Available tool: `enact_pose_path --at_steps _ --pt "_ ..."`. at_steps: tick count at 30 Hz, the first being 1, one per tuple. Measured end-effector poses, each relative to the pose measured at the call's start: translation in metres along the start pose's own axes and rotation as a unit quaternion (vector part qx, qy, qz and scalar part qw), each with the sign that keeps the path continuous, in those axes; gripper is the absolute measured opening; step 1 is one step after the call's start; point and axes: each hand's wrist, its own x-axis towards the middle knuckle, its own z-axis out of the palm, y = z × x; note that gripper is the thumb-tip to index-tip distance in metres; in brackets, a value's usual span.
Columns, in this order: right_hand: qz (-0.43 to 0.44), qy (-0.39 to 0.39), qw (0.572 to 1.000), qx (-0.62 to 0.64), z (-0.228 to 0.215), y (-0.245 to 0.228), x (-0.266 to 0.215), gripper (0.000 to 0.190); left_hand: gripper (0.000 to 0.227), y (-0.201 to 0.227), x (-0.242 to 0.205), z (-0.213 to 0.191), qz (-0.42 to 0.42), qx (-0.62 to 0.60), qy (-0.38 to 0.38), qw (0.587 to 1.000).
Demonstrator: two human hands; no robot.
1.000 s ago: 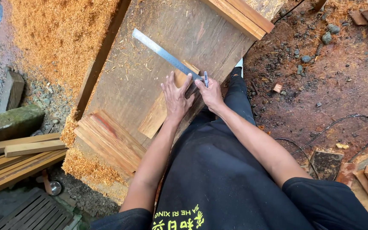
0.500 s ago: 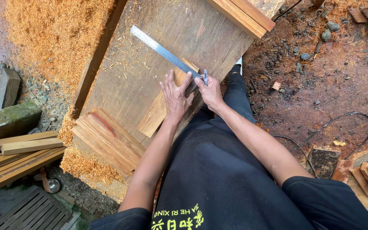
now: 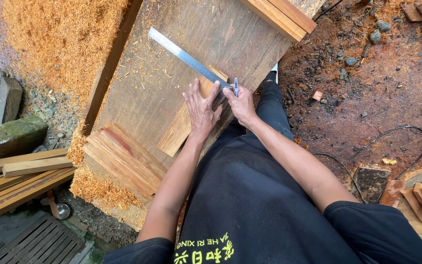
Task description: Marking lines on wooden blocks using a try square and a marker for layout
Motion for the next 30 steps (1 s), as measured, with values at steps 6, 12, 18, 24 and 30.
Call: enact_pose_path --at_steps 6,12,18,24,30 --pt "-0.001 0.002 1.000 -0.012 -0.002 -0.004 0.000 0.008 0.085 0.001 0.000 0.002 -0.002 -0.006 0.002 1.000" --pt "-0.071 -0.056 0.964 -0.250 -0.026 -0.042 -0.004 0.033 0.087 0.004 0.001 -0.001 -0.002 0.003 0.007 1.000" --pt "-0.309 -0.075 0.850 -0.420 -0.050 -0.082 0.018 0.053 0.087 0.005 0.001 -0.004 0.002 -0.002 0.014 1.000" --pt "-0.315 -0.159 0.890 -0.289 -0.019 -0.117 0.025 0.023 0.087 0.005 0.000 -0.001 -0.003 -0.006 0.007 1.000" --pt "-0.329 -0.199 0.869 -0.312 -0.011 -0.104 0.034 0.021 0.086 0.010 0.001 -0.007 -0.010 0.000 0.003 1.000"
